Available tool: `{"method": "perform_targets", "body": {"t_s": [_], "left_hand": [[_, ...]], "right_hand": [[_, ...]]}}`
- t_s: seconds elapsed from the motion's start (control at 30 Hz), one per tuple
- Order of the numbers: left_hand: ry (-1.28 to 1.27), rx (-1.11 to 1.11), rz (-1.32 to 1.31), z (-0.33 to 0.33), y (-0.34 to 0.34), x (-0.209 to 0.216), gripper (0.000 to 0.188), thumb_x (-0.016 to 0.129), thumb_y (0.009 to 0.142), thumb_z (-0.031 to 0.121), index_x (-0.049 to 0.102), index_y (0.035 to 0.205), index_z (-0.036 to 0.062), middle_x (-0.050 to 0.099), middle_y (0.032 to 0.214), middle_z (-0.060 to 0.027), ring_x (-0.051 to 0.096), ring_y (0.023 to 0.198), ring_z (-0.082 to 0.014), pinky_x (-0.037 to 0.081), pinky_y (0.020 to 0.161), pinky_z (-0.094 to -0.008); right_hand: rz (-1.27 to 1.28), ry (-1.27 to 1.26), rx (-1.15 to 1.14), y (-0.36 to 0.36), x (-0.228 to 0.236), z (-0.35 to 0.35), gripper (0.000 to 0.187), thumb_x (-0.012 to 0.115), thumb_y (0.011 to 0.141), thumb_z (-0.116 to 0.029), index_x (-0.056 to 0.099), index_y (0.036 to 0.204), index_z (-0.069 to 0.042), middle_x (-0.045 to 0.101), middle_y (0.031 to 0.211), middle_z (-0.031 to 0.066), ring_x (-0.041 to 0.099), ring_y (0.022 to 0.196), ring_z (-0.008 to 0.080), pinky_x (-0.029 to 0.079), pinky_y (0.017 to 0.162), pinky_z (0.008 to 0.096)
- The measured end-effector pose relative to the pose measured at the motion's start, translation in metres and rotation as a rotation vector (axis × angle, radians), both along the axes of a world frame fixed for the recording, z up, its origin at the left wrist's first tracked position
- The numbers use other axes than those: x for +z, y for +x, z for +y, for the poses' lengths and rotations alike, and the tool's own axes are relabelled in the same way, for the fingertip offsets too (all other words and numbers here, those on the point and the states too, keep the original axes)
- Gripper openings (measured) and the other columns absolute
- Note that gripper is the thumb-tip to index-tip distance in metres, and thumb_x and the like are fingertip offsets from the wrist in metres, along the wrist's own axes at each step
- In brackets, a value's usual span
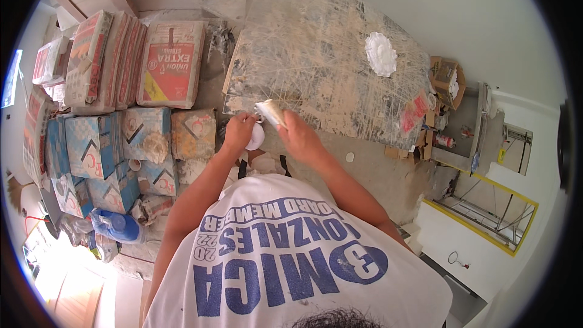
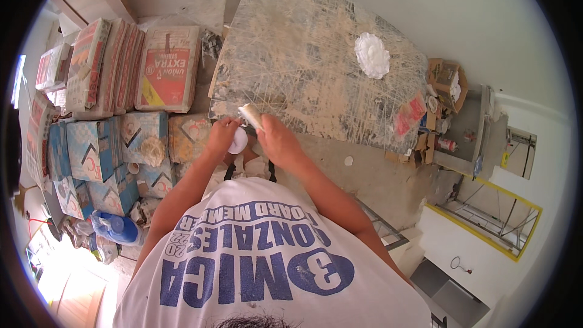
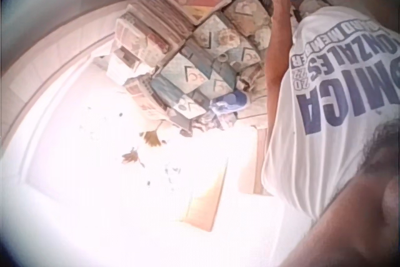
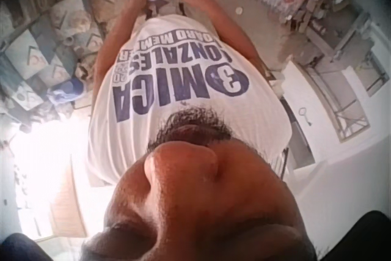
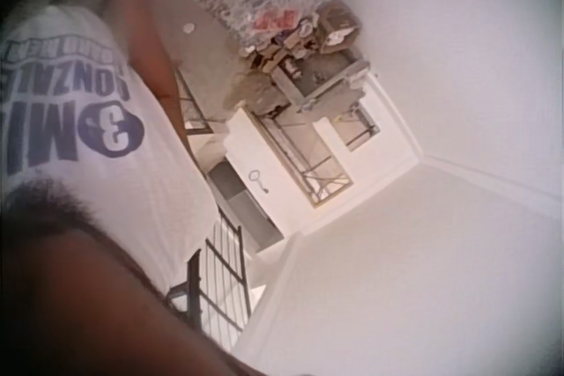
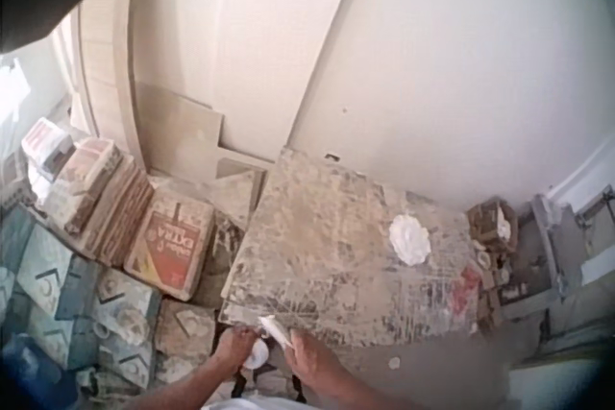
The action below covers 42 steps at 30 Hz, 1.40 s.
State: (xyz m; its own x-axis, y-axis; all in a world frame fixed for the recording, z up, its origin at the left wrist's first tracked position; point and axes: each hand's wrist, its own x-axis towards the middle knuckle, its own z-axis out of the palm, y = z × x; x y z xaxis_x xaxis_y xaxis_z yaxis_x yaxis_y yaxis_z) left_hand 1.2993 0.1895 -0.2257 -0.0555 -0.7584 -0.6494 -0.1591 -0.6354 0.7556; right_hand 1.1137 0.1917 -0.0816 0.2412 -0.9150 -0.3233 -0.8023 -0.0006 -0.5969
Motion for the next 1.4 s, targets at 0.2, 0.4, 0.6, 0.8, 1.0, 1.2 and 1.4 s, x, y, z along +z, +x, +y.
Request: {"method": "perform_targets", "body": {"t_s": [0.2, 0.4, 0.6, 0.8, 1.0, 1.2, 1.4], "left_hand": [[-0.123, -0.088, -0.259, 0.006, 0.005, 0.001, 0.038, 0.068, 0.092, 0.036, 0.075, 0.104, 0.0003, 0.073, 0.091, -0.024, 0.072, 0.087, -0.0375, 0.054, 0.079, -0.0427], [-0.038, 0.031, -0.184, 0.008, 0.006, 0.018, 0.038, 0.07, 0.091, 0.037, 0.076, 0.103, 0.0015, 0.074, 0.085, -0.0213, 0.073, 0.08, -0.032, 0.055, 0.077, -0.0407], [-0.051, 0.12, -0.074, 0.012, 0.003, 0.018, 0.036, 0.069, 0.092, 0.035, 0.077, 0.102, 0.0013, 0.073, 0.082, -0.0206, 0.073, 0.077, -0.0294, 0.055, 0.074, -0.0394], [-0.066, 0.126, -0.096, 0.013, -0.001, 0.003, 0.035, 0.071, 0.093, 0.034, 0.076, 0.099, -0.0006, 0.073, 0.079, -0.0142, 0.068, 0.07, -0.0198, 0.053, 0.069, -0.037], [-0.114, 0.142, -0.107, 0.017, -0.002, 0.001, 0.035, 0.07, 0.094, 0.033, 0.076, 0.1, -0.0011, 0.073, 0.079, -0.0177, 0.069, 0.068, -0.0241, 0.053, 0.069, -0.0381], [-0.112, 0.126, -0.09, 0.016, 0.003, -0.001, 0.035, 0.067, 0.093, 0.037, 0.077, 0.099, 0.0042, 0.072, 0.087, -0.0238, 0.07, 0.084, -0.0419, 0.054, 0.077, -0.0461], [-0.13, 0.128, -0.12, 0.016, -0.001, -0.001, 0.034, 0.067, 0.093, 0.036, 0.077, 0.097, 0.0041, 0.072, 0.086, -0.0251, 0.07, 0.083, -0.0425, 0.054, 0.078, -0.0472]], "right_hand": [[-0.016, -0.088, -0.005, 0.006, -0.034, 0.005, 0.026, 0.056, 0.1, -0.015, 0.046, 0.117, 0.002, 0.059, 0.106, 0.0259, 0.06, 0.097, 0.047, 0.05, 0.082, 0.0532], [-0.02, -0.113, -0.049, 0.004, -0.032, 0.001, 0.026, 0.056, 0.1, -0.014, 0.046, 0.117, 0.003, 0.057, 0.108, 0.0274, 0.059, 0.094, 0.049, 0.049, 0.08, 0.0529], [-0.082, -0.076, 0.023, 0.028, -0.038, 0.023, 0.028, 0.057, 0.099, -0.01, 0.045, 0.119, 0.005, 0.055, 0.11, 0.0297, 0.058, 0.097, 0.0483, 0.048, 0.082, 0.0529], [-0.033, -0.046, 0.0, 0.035, -0.04, 0.026, 0.028, 0.056, 0.099, -0.007, 0.045, 0.121, 0.006, 0.055, 0.109, 0.0297, 0.057, 0.098, 0.0482, 0.047, 0.084, 0.053], [-0.016, -0.068, -0.006, 0.041, -0.04, 0.031, 0.028, 0.055, 0.099, -0.006, 0.044, 0.12, 0.007, 0.054, 0.108, 0.0299, 0.056, 0.096, 0.0481, 0.046, 0.084, 0.0532], [0.032, -0.069, 0.031, 0.052, -0.039, 0.027, 0.027, 0.055, 0.1, -0.007, 0.043, 0.119, 0.007, 0.054, 0.105, 0.0312, 0.056, 0.095, 0.0488, 0.046, 0.082, 0.0533], [0.063, -0.044, 0.048, 0.052, -0.035, 0.022, 0.025, 0.053, 0.101, -0.009, 0.043, 0.117, 0.007, 0.057, 0.1, 0.0341, 0.058, 0.09, 0.051, 0.046, 0.078, 0.0549]]}}
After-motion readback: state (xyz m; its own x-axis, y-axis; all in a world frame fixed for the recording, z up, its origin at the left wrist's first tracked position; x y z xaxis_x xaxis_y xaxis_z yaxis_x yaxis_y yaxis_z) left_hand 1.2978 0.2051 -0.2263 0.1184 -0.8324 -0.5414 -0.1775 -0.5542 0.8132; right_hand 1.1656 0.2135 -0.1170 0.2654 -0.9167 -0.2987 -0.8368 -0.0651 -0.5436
